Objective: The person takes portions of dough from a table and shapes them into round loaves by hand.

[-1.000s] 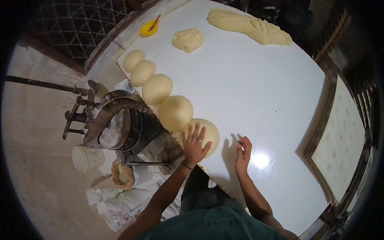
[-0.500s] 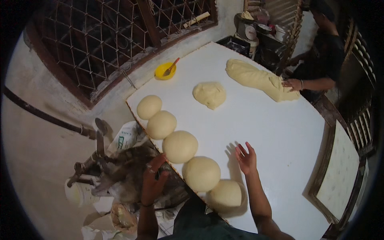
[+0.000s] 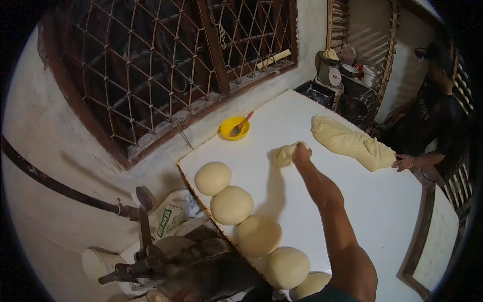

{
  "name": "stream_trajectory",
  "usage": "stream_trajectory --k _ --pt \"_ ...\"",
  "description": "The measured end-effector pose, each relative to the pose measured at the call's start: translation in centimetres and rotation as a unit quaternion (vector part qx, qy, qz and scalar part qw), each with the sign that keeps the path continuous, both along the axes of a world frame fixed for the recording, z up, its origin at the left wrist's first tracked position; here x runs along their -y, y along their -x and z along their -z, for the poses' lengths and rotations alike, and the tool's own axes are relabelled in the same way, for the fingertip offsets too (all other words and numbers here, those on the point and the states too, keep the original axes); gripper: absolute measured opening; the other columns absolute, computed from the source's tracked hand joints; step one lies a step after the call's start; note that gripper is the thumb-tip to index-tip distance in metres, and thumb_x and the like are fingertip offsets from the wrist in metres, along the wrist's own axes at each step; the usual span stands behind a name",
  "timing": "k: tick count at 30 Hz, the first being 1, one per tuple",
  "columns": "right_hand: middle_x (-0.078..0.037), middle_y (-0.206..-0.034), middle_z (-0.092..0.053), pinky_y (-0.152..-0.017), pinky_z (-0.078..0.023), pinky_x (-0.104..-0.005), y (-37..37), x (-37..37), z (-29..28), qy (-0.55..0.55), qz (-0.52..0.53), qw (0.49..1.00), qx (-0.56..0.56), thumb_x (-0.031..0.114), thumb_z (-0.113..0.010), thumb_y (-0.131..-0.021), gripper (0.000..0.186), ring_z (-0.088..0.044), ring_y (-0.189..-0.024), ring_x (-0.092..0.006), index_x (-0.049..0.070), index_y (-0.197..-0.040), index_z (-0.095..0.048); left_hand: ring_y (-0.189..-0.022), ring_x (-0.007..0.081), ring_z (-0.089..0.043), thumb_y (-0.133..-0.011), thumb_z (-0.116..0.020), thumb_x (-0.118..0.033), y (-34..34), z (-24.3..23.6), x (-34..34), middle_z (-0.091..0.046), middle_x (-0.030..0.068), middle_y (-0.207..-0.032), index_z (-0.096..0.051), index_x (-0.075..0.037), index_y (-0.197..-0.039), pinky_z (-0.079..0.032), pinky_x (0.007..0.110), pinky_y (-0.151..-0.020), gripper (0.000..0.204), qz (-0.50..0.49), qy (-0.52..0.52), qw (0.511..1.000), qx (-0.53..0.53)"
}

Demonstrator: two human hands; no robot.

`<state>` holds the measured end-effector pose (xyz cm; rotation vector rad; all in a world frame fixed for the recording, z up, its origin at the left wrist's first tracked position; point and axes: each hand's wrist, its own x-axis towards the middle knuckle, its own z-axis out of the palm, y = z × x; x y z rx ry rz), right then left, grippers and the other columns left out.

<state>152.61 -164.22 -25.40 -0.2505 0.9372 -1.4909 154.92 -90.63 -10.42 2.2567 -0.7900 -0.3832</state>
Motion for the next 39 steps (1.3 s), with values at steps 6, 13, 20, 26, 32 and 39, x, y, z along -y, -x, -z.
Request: stream_trajectory --k 6,13,20,26,32,39 --pt "-0.008 -0.087 -0.058 -0.066 -0.050 -0.0312 10.8 -1.2 -17.1 0.067 -0.230 0.971 0.011 0.003 -0.062 -0.073 0.033 -0.058 -0.077 -0.0216 0.006 -0.105 -0.054 -0.119 0.0305 -0.044 -0.090 -0.045 -0.047 -1.3 -5.8 7.0 -0.049 0.0148 -0.128 -0.047 -0.004 -0.127 -0.030 0.041 -0.101 0.057 0.118 -0.019 0.991 0.057" --pt "-0.017 -0.143 -0.029 -0.112 -0.016 -0.0445 36.5 -25.2 -21.7 0.435 -0.130 0.851 0.264 0.053 -0.049 -0.084 0.074 -0.023 -0.134 -0.0310 0.002 -0.134 -0.033 -0.111 0.0287 -0.052 -0.087 -0.049 -0.052 2.1 -5.3 17.7 -0.055 0.0211 -0.119 -0.048 0.006 -0.123 -0.037 0.041 -0.098 0.068 0.298 0.172 0.929 -0.137" --pt "-0.008 -0.137 -0.038 -0.103 -0.032 -0.0431 47.3 -47.9 -8.5 0.058 0.273 0.949 0.144 0.033 -0.033 -0.096 0.040 -0.040 -0.124 -0.0210 0.015 -0.130 -0.040 -0.109 0.0305 -0.054 -0.084 -0.057 -0.023 8.7 -5.2 26.4 -0.058 0.0165 -0.116 -0.052 0.002 -0.119 -0.038 0.037 -0.096 0.043 0.604 0.119 0.762 -0.200" --pt "-0.021 -0.137 -0.029 -0.097 -0.038 -0.0455 53.4 -63.8 -6.0 -0.282 0.023 0.761 -0.583 0.012 -0.067 -0.076 0.070 -0.037 -0.123 -0.0348 0.009 -0.136 -0.031 -0.119 0.0316 -0.046 -0.082 -0.061 -0.018 25.5 -2.0 27.9 -0.050 0.0141 -0.128 -0.049 -0.003 -0.124 -0.034 0.040 -0.100 0.046 0.754 -0.013 0.591 -0.286" --pt "-0.030 -0.141 -0.020 -0.101 -0.016 -0.0651 62.2 -56.2 2.8 -0.058 -0.076 0.604 -0.791 0.016 -0.072 -0.065 0.072 -0.022 -0.127 -0.0527 0.010 -0.130 -0.042 -0.130 0.0567 0.000 -0.066 -0.078 -0.033 44.8 12.6 25.3 0.005 0.0352 -0.143 -0.013 -0.014 -0.144 -0.012 0.070 -0.097 0.103 0.728 0.002 0.666 0.162" --pt "-0.019 -0.124 -0.050 -0.100 -0.022 -0.0580 67.1 -43.0 -0.1 0.115 -0.107 0.734 -0.661 0.015 -0.068 -0.071 0.060 -0.043 -0.119 -0.0383 0.014 -0.127 -0.048 -0.131 0.0451 -0.024 -0.072 -0.068 -0.009 51.8 16.0 32.6 -0.027 0.0221 -0.143 -0.043 -0.009 -0.132 -0.022 0.052 -0.106 0.065 0.600 0.076 0.789 0.111"
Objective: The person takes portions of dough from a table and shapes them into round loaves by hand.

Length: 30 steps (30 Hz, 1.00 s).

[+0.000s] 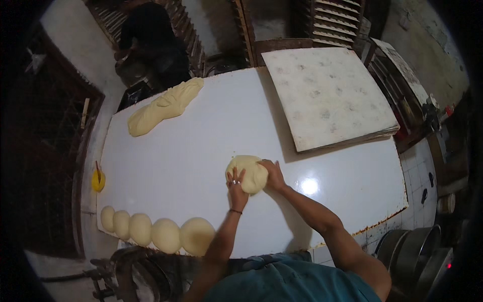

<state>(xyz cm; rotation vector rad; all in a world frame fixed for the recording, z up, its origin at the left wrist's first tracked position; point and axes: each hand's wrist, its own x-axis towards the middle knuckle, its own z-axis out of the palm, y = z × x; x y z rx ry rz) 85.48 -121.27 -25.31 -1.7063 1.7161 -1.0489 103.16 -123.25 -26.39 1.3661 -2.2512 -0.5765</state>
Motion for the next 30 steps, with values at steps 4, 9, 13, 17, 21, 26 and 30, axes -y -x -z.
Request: stream_trajectory --k 4,9,13,17,21,26,30 --pt "-0.016 -0.090 -0.064 -0.078 -0.049 -0.0374 0.1 -0.5 -8.6 0.075 0.073 0.980 0.169 0.009 -0.068 -0.071 0.071 -0.062 -0.087 -0.0337 0.012 -0.134 -0.034 -0.110 0.0268 -0.053 -0.072 -0.063 0.008 2.6 -9.7 0.4 -0.048 0.0166 -0.128 -0.030 -0.003 -0.135 -0.041 0.035 -0.096 0.072 -0.030 -0.031 0.918 -0.394" --pt "-0.014 -0.081 -0.059 -0.063 -0.048 -0.0355 -0.2 -7.2 -15.4 0.408 0.006 0.899 0.158 0.013 -0.073 -0.069 0.071 -0.058 -0.070 -0.0281 0.009 -0.130 -0.037 -0.096 0.0245 -0.055 -0.068 -0.070 0.004 2.9 -16.7 -7.0 -0.051 0.0137 -0.107 -0.024 -0.006 -0.132 -0.048 0.034 -0.084 0.079 -0.005 0.281 0.750 -0.599" --pt "-0.015 -0.083 -0.059 -0.063 -0.047 -0.0374 0.4 -13.7 -10.6 0.391 -0.034 0.908 0.143 0.013 -0.072 -0.068 0.043 -0.057 -0.070 -0.0306 0.004 -0.108 -0.058 -0.079 0.0289 -0.056 -0.063 -0.079 -0.019 1.8 -10.7 -14.3 -0.057 0.0125 -0.091 -0.054 -0.005 -0.104 -0.046 0.038 -0.074 0.050 -0.013 0.371 0.859 -0.352" --pt "-0.017 -0.085 -0.061 -0.067 -0.047 -0.0374 2.0 -22.6 -3.0 -0.053 -0.066 0.994 -0.065 0.014 -0.069 -0.071 0.038 -0.060 -0.076 -0.0330 0.003 -0.106 -0.061 -0.079 0.0342 -0.058 -0.070 -0.071 -0.012 1.0 -2.8 -24.3 -0.058 0.0167 -0.084 -0.060 -0.002 -0.106 -0.047 0.039 -0.070 0.039 -0.094 -0.001 0.995 -0.035" --pt "-0.018 -0.089 -0.062 -0.076 -0.048 -0.0426 3.7 -28.2 -3.8 -0.146 -0.225 0.944 -0.192 0.024 -0.073 -0.068 0.046 -0.060 -0.087 -0.0340 0.003 -0.107 -0.058 -0.083 0.0317 -0.055 -0.072 -0.069 -0.012 -2.4 -3.6 -29.3 -0.056 0.0141 -0.087 -0.062 -0.002 -0.103 -0.045 0.039 -0.074 0.034 0.086 -0.092 0.992 -0.027" --pt "-0.018 -0.102 -0.060 -0.086 -0.045 -0.0412 5.1 -19.0 -9.7 -0.275 -0.542 0.771 -0.189 0.021 -0.075 -0.067 0.069 -0.057 -0.100 -0.0337 0.001 -0.126 -0.043 -0.091 0.0293 -0.056 -0.073 -0.069 -0.012 -7.7 -8.1 -19.1 -0.058 0.0130 -0.096 -0.057 -0.004 -0.115 -0.045 0.037 -0.080 0.044 0.319 -0.271 0.908 -0.022" --pt "-0.020 -0.127 -0.046 -0.090 -0.043 -0.0395 5.9 -8.3 -7.2 -0.263 -0.258 0.927 -0.074 0.020 -0.076 -0.067 0.078 -0.052 -0.105 -0.0369 0.003 -0.132 -0.037 -0.098 0.0258 -0.057 -0.083 -0.062 -0.021 -8.6 -6.4 -6.7 -0.056 0.0160 -0.113 -0.043 -0.003 -0.130 -0.045 0.036 -0.086 0.054 -0.092 -0.160 0.980 0.072"
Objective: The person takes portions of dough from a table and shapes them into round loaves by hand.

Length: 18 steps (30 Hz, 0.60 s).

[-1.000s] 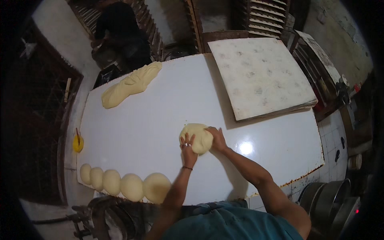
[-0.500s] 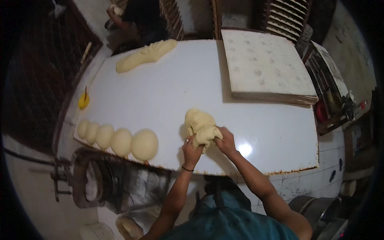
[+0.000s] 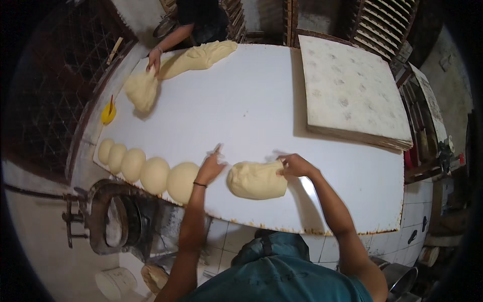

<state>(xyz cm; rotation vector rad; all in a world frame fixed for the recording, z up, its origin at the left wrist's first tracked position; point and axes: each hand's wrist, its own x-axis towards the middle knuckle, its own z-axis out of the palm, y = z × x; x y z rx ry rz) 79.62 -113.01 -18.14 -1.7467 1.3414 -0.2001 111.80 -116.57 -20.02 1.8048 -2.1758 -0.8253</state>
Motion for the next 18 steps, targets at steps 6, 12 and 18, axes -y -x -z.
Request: stream_trajectory --k 6,12,18 --pt "-0.019 -0.132 -0.037 -0.103 -0.031 -0.0391 -5.4 -3.7 7.8 0.097 0.571 0.732 0.359 0.004 -0.047 -0.087 0.054 -0.039 -0.122 -0.0255 -0.003 -0.136 -0.024 -0.115 0.0252 -0.049 -0.091 -0.051 -0.029 6.1 1.7 10.7 -0.051 0.0151 -0.128 -0.055 0.002 -0.113 -0.037 0.033 -0.096 0.038 0.047 -0.039 0.987 -0.150" --pt "-0.020 -0.134 -0.036 -0.102 -0.032 -0.0376 -11.6 -1.4 11.6 0.110 0.542 0.677 0.485 0.031 -0.057 -0.086 0.074 -0.039 -0.122 -0.0275 0.002 -0.140 -0.015 -0.118 0.0278 -0.045 -0.095 -0.037 -0.042 12.3 2.6 11.1 -0.050 0.0204 -0.125 -0.046 0.000 -0.124 -0.037 0.033 -0.097 0.052 0.258 -0.277 0.921 -0.097" --pt "-0.013 -0.095 -0.063 -0.077 -0.048 -0.0321 -7.8 7.6 2.4 -0.012 0.397 0.861 0.318 0.032 -0.062 -0.083 0.043 -0.060 -0.087 -0.0190 -0.001 -0.109 -0.055 -0.080 0.0219 -0.058 -0.089 -0.052 -0.041 10.6 -1.9 8.1 -0.062 0.0095 -0.089 -0.057 0.001 -0.104 -0.047 0.034 -0.072 0.045 -0.049 -0.226 0.907 -0.353"
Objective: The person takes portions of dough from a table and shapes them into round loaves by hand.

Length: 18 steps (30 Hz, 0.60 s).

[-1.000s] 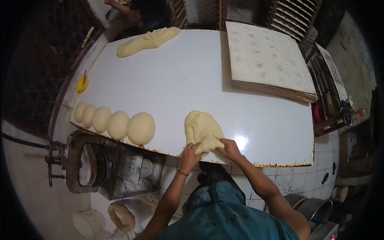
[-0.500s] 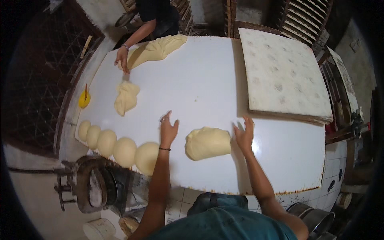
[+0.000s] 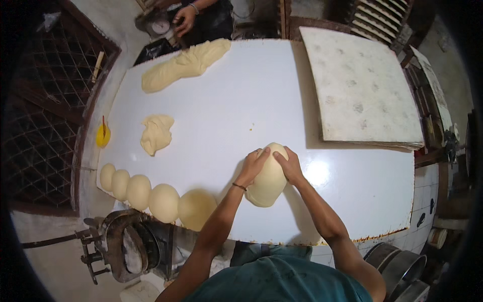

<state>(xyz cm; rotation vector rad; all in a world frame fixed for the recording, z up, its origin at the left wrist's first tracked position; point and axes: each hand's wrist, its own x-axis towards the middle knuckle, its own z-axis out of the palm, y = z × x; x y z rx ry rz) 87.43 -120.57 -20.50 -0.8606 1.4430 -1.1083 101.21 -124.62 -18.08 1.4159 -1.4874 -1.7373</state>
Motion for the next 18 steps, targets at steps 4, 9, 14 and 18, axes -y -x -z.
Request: stream_trajectory --k 4,9,14,18 --pt "-0.011 -0.078 -0.060 -0.062 -0.048 -0.0319 0.8 -5.1 -10.1 0.337 -0.037 0.921 -0.194 0.030 -0.075 -0.069 0.046 -0.059 -0.067 -0.0215 0.002 -0.100 -0.058 -0.072 0.0246 -0.058 -0.086 -0.056 -0.046 -3.0 -5.5 -3.6 -0.063 0.0110 -0.083 -0.059 0.000 -0.098 -0.047 0.035 -0.067 0.048 0.026 0.356 0.931 -0.081" --pt "-0.006 -0.065 -0.053 -0.051 -0.043 -0.0304 -3.4 -14.4 -7.8 0.441 0.064 0.828 -0.340 0.037 -0.082 -0.056 0.051 -0.054 -0.055 -0.0216 0.009 -0.094 -0.064 -0.073 0.0315 -0.059 -0.082 -0.060 -0.050 -6.7 -2.8 -12.1 -0.063 0.0156 -0.083 -0.060 -0.001 -0.098 -0.048 0.039 -0.066 0.051 0.022 0.525 0.842 -0.121" --pt "-0.015 -0.085 -0.065 -0.068 -0.050 -0.0337 -9.4 -24.7 0.4 0.040 0.037 0.929 -0.365 0.031 -0.079 -0.066 0.046 -0.065 -0.077 -0.0280 0.000 -0.096 -0.063 -0.070 0.0334 -0.061 -0.081 -0.064 -0.039 -10.9 4.1 -20.8 -0.065 0.0184 -0.079 -0.062 0.000 -0.100 -0.048 0.038 -0.061 0.043 0.155 0.250 0.929 0.224" --pt "-0.018 -0.104 -0.059 -0.086 -0.044 -0.0373 -12.2 -30.1 1.1 0.083 0.117 0.964 -0.224 0.042 -0.075 -0.070 0.081 -0.059 -0.097 -0.0295 -0.003 -0.127 -0.040 -0.078 0.0316 -0.060 -0.079 -0.067 -0.032 -13.9 3.8 -22.8 -0.064 0.0172 -0.084 -0.061 -0.006 -0.110 -0.047 0.038 -0.070 0.041 0.085 0.448 0.885 0.098"
